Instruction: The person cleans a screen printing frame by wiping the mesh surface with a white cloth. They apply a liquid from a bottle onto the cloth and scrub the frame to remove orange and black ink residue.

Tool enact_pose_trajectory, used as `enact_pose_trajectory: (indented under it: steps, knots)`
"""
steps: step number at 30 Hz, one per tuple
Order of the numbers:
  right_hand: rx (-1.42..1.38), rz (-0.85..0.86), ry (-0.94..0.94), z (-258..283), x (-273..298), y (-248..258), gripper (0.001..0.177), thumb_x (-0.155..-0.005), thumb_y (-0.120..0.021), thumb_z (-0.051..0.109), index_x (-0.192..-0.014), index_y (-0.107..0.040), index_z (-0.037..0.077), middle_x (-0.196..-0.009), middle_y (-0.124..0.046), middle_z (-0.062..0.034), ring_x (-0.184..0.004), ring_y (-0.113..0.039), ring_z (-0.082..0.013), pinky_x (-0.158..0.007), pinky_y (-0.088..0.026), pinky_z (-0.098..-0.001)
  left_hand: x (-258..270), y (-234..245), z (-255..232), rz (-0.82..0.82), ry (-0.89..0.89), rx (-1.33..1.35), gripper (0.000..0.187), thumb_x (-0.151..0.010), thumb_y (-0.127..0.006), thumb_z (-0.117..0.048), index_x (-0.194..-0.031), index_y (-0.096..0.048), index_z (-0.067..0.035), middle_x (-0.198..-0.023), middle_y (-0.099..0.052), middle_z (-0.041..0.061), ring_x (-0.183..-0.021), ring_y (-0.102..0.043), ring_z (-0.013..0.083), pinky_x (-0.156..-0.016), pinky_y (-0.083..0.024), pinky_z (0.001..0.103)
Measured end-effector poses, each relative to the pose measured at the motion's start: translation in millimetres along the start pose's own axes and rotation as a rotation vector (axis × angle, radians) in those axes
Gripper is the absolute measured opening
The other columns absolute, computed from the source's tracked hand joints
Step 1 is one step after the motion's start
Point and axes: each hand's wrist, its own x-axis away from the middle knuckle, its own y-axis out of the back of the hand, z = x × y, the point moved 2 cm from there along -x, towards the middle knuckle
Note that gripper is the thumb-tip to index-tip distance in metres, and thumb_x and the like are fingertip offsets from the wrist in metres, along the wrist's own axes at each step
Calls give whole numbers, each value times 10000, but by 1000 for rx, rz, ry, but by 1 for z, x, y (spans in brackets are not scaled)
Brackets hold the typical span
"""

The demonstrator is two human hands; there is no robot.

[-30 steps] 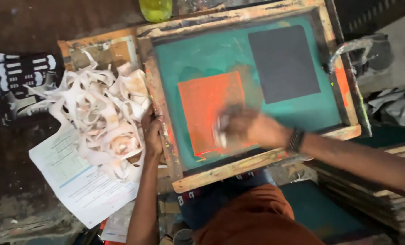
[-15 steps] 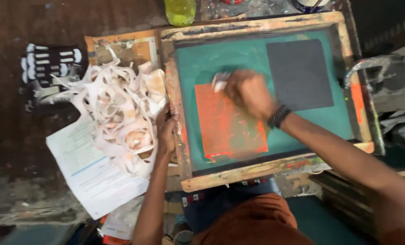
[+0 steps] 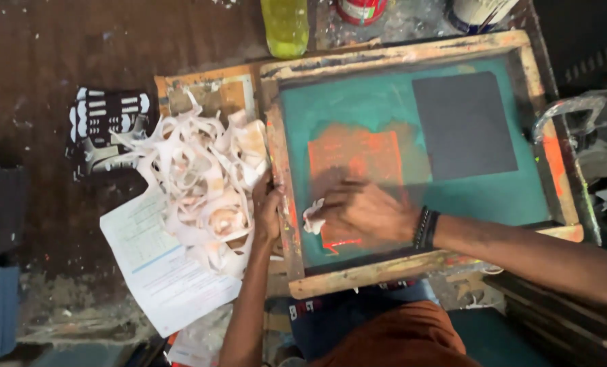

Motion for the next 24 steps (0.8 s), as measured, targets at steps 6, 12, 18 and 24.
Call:
enact_pose_trajectory:
  steps: [6, 12, 18, 24]
  knots:
    - [237, 175, -462, -74, -4, -32, 198, -892, -704, 229, -943, -715, 38, -1001, -698, -146, -900, -648, -332, -781, -530, -464, 5, 0, 0, 44, -107, 10, 583, -887, -543, -233, -1386, -535, 70, -1102, -646, 18, -990, -572, 128, -893, -458, 289]
    - [144, 84, -105, -35, 19, -27, 263, -847, -648, 198, -1086, -750, 154, -1027, -710, -77, -893, -691, -285, -700, -548, -443, 4, -6, -8, 30, -119, 106, 615, -885, -563, -230, -1422, -505, 64, -1235, -645, 56, -1124, -577, 163, -1016, -430, 302]
    - [180, 477, -350, -45, 11, -25, 197, -722, -715, 188, -903, -756, 122, -1051, -698, -96, -918, -673, -310, -725, -558, -454, 6, 1, 11, 30, -76, 64, 498, -909, -570, -232, -1305, -603, 68, -979, -566, 3, -889, -501, 125, -800, -411, 294]
    - [201, 127, -171, -27, 48, -31, 293, -826, -683, 137, -1118, -696, 111, -1154, -685, -88, -1061, -682, -309, -882, -575, -456, 5, -2, 0, 46, -46, 150, 532, -894, -572, -224, -1343, -591, 60, -986, -577, 6, -878, -498, 129, -786, -406, 290]
